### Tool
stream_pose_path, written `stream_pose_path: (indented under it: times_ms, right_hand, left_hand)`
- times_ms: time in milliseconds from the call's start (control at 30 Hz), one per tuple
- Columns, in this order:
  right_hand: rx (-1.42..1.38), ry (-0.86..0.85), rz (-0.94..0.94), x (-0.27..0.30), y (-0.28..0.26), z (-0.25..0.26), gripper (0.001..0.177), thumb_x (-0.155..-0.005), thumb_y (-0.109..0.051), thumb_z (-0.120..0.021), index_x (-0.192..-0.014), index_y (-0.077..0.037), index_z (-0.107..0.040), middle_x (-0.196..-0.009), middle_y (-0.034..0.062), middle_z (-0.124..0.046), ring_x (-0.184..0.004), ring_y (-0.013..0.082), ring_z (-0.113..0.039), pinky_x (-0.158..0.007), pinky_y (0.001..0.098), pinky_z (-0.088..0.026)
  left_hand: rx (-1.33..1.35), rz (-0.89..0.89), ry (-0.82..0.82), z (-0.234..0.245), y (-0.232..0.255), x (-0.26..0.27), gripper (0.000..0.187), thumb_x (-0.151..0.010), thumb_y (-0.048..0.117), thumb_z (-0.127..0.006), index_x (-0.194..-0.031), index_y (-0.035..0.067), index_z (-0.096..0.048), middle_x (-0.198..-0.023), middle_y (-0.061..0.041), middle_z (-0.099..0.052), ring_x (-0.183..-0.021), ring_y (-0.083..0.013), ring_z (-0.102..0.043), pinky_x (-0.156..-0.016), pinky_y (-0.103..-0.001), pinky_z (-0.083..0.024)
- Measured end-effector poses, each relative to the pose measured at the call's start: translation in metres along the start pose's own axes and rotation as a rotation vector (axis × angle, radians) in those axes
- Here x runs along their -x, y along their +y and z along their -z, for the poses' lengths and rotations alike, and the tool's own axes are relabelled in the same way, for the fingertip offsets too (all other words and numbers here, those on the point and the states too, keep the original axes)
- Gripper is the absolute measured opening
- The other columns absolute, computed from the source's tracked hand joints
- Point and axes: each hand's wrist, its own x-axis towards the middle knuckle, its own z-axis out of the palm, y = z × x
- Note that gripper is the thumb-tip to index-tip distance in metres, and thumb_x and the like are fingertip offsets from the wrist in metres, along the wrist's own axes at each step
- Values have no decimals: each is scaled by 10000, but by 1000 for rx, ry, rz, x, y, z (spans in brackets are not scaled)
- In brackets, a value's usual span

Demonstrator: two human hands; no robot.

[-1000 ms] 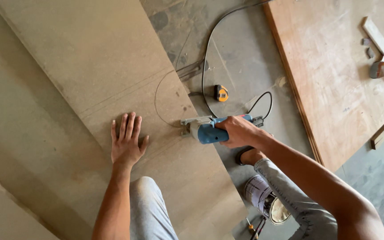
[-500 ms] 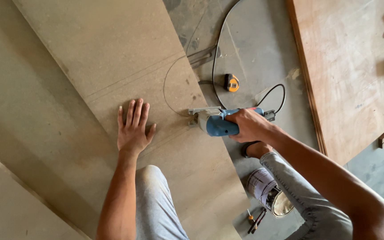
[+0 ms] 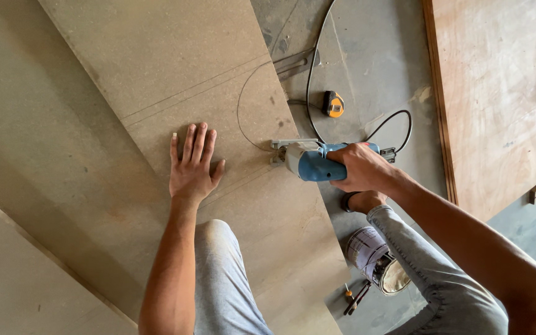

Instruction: The person uses a jigsaw to cut a curved shape out of a large sheet of plywood. They guide the tool along a pre-drawn line while kneeling on the floor, with a tape measure and paint can visible nearby.

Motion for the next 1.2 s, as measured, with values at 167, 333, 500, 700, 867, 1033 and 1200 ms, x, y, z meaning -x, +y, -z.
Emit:
stream_pose_path:
  times_ms: [167, 333, 500, 700, 867, 1033, 1200]
  right_hand:
    - [-3, -7, -15, -2, 4, -6, 289, -652, -191, -806, -894, -64, -714, -816, 126, -757, -668, 295, -728, -682, 405, -591]
    - [1, 6, -36, 0, 1, -6, 253, -645, -178, -798, -853, -64, -710, -801, 109, -755, -691, 326, -716, -705, 429, -580]
    - [-15, 42, 11, 0, 1, -7, 240, -628, -179, -798, -821, -70, -706, -779, 108, -743, -696, 336, -713, -688, 437, -578]
    - [-14, 51, -1, -1, 6, -11, 279, -622, -180, -802, -865, -73, -715, -735, 134, -725, -654, 344, -708, -648, 439, -581]
    - [-50, 31, -69, 1, 4, -14, 266, -644, -177, -810, -864, -67, -710, -724, 150, -723, -646, 334, -716, -641, 435, -587]
    - [-72, 36, -85, 2, -1, -12, 301, -643, -185, -837, -889, -60, -717, -739, 150, -729, -656, 333, -724, -640, 437, -590]
    - [-62, 20, -99, 1, -2, -10, 357, -643, -175, -839, -961, -52, -732, -767, 161, -736, -676, 335, -732, -668, 424, -602]
  left_hand:
    - [-9, -2, -9, -2, 0, -1, 759, -1033, 597, -301, -1669, 201, -179, -1741, -40, -91, -1599, -217, -106, -1293, -564, -83]
    - [15, 13, -14, -2, 1, -1, 764, -1014, 585, -315, -1662, 201, -185, -1736, -35, -101, -1593, -216, -115, -1283, -561, -89]
    - [6, 4, 12, 0, 0, 0, 763, -1036, 573, -361, -1674, 179, -220, -1748, -41, -116, -1603, -230, -135, -1296, -564, -99]
    - [19, -5, 27, 2, -1, 1, 761, -1039, 573, -382, -1671, 175, -240, -1742, -44, -126, -1605, -235, -130, -1297, -570, -97]
    - [-8, -5, 9, -1, 0, 1, 762, -1042, 581, -377, -1677, 187, -233, -1743, -42, -122, -1605, -230, -117, -1296, -565, -97]
    - [9, -5, 13, -6, -1, 1, 756, -1041, 583, -370, -1677, 200, -229, -1741, -42, -119, -1601, -224, -114, -1296, -562, -91]
    - [-17, -14, 37, -7, -1, 2, 749, -1057, 588, -367, -1682, 194, -249, -1744, -51, -135, -1605, -228, -125, -1302, -559, -92]
